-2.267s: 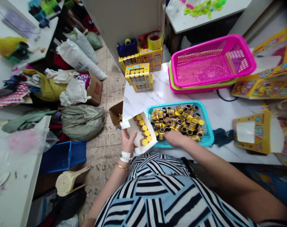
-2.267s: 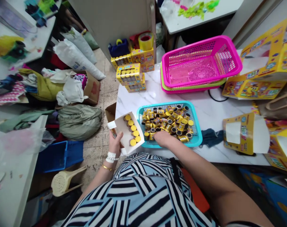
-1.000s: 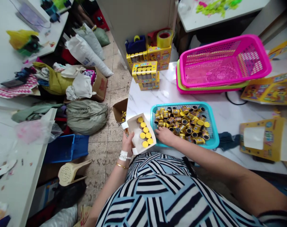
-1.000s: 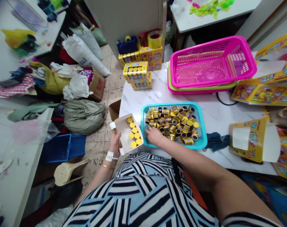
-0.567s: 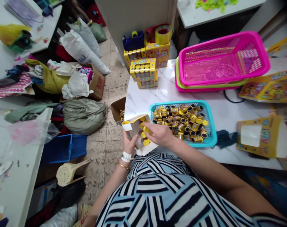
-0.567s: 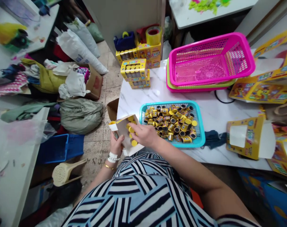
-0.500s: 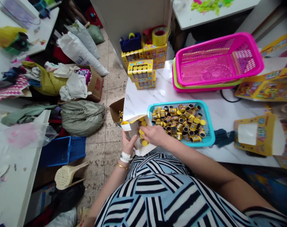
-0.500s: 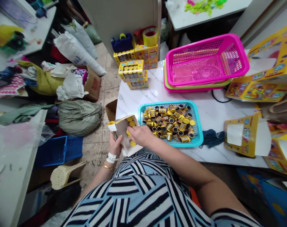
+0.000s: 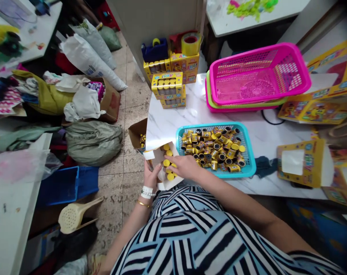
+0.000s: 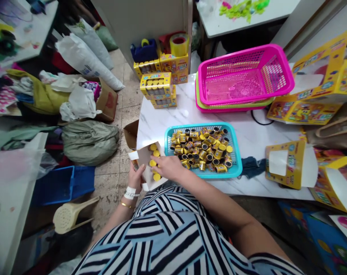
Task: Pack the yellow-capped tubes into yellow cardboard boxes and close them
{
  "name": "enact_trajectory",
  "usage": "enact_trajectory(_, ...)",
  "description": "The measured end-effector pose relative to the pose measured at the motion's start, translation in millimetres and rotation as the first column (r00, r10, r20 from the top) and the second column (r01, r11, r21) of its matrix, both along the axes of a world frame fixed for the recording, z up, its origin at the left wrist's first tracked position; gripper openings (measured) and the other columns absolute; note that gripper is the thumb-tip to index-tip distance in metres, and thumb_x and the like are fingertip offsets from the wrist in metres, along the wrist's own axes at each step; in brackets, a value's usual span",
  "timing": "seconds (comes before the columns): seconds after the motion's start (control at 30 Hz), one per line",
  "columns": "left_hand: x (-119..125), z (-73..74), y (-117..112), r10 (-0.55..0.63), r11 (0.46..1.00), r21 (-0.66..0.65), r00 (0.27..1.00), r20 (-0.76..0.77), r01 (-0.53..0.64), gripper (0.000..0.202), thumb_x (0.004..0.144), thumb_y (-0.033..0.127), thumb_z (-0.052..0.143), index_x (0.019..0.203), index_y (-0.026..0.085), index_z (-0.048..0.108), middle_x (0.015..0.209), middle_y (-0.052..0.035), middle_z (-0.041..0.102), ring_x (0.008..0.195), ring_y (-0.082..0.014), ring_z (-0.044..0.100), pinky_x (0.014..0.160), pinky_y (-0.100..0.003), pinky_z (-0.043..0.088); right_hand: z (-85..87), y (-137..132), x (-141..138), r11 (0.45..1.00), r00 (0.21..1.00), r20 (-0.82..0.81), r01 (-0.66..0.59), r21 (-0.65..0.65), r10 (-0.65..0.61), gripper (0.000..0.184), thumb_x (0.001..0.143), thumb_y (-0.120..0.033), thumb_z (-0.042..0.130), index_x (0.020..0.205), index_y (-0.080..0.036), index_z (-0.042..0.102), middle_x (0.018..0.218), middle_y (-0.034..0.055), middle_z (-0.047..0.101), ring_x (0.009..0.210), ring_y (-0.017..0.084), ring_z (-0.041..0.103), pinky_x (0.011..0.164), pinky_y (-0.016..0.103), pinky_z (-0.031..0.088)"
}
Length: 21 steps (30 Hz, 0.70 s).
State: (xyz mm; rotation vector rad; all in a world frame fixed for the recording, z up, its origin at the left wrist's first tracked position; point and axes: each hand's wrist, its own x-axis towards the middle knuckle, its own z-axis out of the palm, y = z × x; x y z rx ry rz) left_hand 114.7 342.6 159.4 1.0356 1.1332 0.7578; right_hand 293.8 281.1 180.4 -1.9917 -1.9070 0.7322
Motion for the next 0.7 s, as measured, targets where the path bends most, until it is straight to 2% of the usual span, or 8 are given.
enact_trajectory(0.07,-3.1,1.9,2.0,0.042,0.999,-0.037,0.998,0.039,-0.041,0.074,0.071,0.039,0.078,0.135,0.023,0.044,0.129,-0.0128,0.061,0.113,-0.0285,0.062,0.099,-0.043,0.049,-9.7,-20.9,21.3,0.971,0.975,0.015,0.22,0.091,-0.222,0.042,0.098,-0.045,0.038,0.129,-0.025,0.058,0.114,0.0068,0.071,0.097,0.018,0.066,0.08,0.026,0.046)
enact_trajectory(0.17,-3.8,5.7,3.2,0.061,0.998,-0.039,0.996,0.068,-0.058,0.07,0.072,0.037,0.078,0.132,0.024,0.046,0.127,-0.0114,0.063,0.111,-0.0277,0.064,0.098,-0.043,0.05,-33.1,-57.0,59.2,0.885,0.846,0.282,0.464,0.03,-0.453,0.036,0.095,-0.042,0.045,0.114,-0.018,0.065,0.106,0.0124,0.069,0.095,0.025,0.063,0.075,0.03,0.045)
enact_trajectory(0.27,1.7,7.4,2.4,0.043,0.997,-0.064,0.994,0.1,-0.037,0.07,0.072,0.036,0.078,0.133,0.024,0.045,0.13,-0.0109,0.061,0.116,-0.0278,0.061,0.101,-0.042,0.049,-59.9,-82.6,80.0,0.916,0.847,0.434,0.386,-0.106,-0.307,0.024,0.087,-0.027,0.054,0.106,-0.015,0.064,0.104,0.0149,0.065,0.096,0.027,0.059,0.071,0.031,0.043)
enact_trajectory(0.4,9.6,5.6,0.5,0.004,0.997,-0.071,0.996,0.091,0.002,0.07,0.073,0.037,0.077,0.133,0.024,0.045,0.131,-0.0104,0.06,0.117,-0.0276,0.061,0.102,-0.042,0.048,-78.6,-88.7,75.5,0.972,0.946,0.24,0.233,-0.031,-0.219,0.017,0.081,-0.017,0.054,0.096,-0.016,0.06,0.1,0.0123,0.063,0.101,0.026,0.055,0.085,0.034,0.043)
enact_trajectory(0.47,11.2,4.9,0.1,-0.021,0.999,-0.046,0.997,0.07,0.024,0.069,0.073,0.038,0.077,0.133,0.023,0.046,0.131,-0.0107,0.061,0.116,-0.0275,0.061,0.102,-0.043,0.048,-75.9,-81.6,69.5,0.948,0.951,0.011,0.306,0.083,-0.308,0.016,0.077,-0.021,0.058,0.092,-0.018,0.056,0.102,0.0106,0.063,0.101,0.024,0.056,0.088,0.034,0.044)
enact_trajectory(0.57,12.1,5.8,-0.2,-0.058,0.998,0.01,0.998,0.023,0.058,0.07,0.073,0.038,0.077,0.134,0.023,0.046,0.13,-0.0115,0.06,0.117,-0.0272,0.061,0.103,-0.043,0.047,-57.5,-64.3,59.9,0.852,0.835,-0.333,0.504,0.144,-0.438,0.022,0.076,-0.026,0.06,0.095,-0.02,0.049,0.1,0.0056,0.064,0.087,0.018,0.061,0.076,0.029,0.049)
enact_trajectory(0.63,13.0,7.4,-0.9,-0.074,0.996,0.043,0.997,-0.007,0.074,0.07,0.074,0.038,0.076,0.135,0.023,0.045,0.132,-0.0114,0.059,0.118,-0.0272,0.059,0.104,-0.042,0.046,-39.2,-50.3,50.9,0.835,0.81,-0.408,0.522,0.176,-0.421,0.025,0.078,-0.029,0.061,0.099,-0.021,0.05,0.09,0.0018,0.064,0.071,0.014,0.061,0.067,0.026,0.049)
enact_trajectory(0.7,14.1,9.2,-2.0,-0.091,0.993,0.076,0.995,-0.036,0.094,0.071,0.075,0.039,0.075,0.136,0.023,0.044,0.133,-0.0115,0.058,0.12,-0.0275,0.058,0.105,-0.043,0.045,-21.6,-34.8,38.6,0.868,0.879,-0.364,0.416,0.272,-0.308,0.025,0.081,-0.032,0.062,0.102,-0.02,0.054,0.089,0.0019,0.064,0.067,0.013,0.059,0.066,0.024,0.048)
